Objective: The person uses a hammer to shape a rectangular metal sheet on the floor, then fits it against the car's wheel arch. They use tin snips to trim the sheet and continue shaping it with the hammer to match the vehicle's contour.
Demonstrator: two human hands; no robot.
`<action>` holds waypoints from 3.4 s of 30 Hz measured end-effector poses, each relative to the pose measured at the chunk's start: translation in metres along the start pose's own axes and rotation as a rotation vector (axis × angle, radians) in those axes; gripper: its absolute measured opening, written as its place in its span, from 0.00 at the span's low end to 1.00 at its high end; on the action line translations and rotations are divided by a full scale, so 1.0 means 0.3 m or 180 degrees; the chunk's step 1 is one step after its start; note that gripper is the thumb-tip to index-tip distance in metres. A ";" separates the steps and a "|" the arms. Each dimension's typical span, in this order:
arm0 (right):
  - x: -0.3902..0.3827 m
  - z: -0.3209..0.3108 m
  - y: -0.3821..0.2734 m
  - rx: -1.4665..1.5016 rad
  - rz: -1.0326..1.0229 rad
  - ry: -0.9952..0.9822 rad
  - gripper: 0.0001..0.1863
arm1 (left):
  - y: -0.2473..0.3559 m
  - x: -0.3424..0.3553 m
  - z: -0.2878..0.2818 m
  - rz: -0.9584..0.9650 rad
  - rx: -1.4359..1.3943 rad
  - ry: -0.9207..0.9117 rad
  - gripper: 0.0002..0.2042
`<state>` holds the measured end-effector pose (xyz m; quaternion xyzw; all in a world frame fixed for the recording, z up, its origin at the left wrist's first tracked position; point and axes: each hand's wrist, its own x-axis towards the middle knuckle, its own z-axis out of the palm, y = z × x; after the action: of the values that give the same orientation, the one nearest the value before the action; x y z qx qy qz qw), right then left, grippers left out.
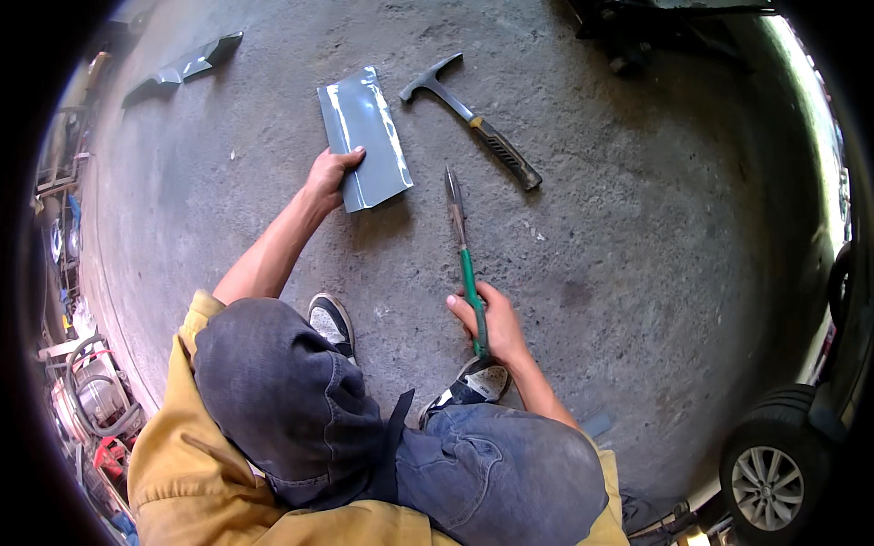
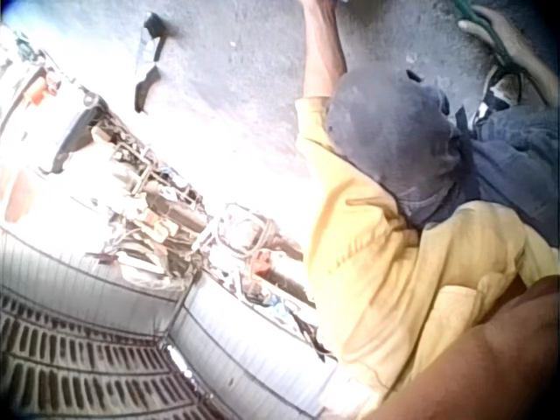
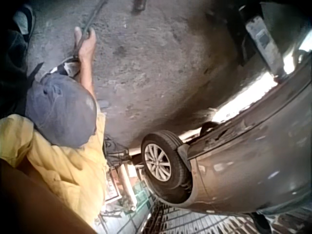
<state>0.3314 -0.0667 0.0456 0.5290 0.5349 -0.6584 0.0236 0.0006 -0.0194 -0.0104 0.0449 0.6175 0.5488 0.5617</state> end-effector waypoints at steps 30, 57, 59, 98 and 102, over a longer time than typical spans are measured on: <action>-0.008 0.092 0.120 0.0793 -0.0343 -0.0655 0.38 | -0.018 -0.022 0.114 0.0614 0.0415 0.0324 0.14; -0.057 0.098 0.057 -0.0471 0.0311 0.0283 0.38 | -0.024 -0.105 0.212 0.0859 0.0846 0.0406 0.14; -0.067 0.085 0.055 -0.0511 0.0600 0.0253 0.37 | -0.008 -0.128 0.227 0.0818 0.0806 0.0392 0.13; 0.001 0.128 0.141 0.0037 0.0221 0.0410 0.27 | -0.028 -0.097 0.209 0.1179 0.0937 0.0420 0.15; -0.024 0.124 0.131 0.0525 -0.0019 0.0303 0.36 | -0.016 -0.119 0.213 0.0985 0.0757 0.0465 0.12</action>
<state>0.3332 -0.1145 0.0193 0.5583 0.4809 -0.6743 -0.0474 0.0638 -0.0053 0.0240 0.1653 0.7028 0.5536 0.4151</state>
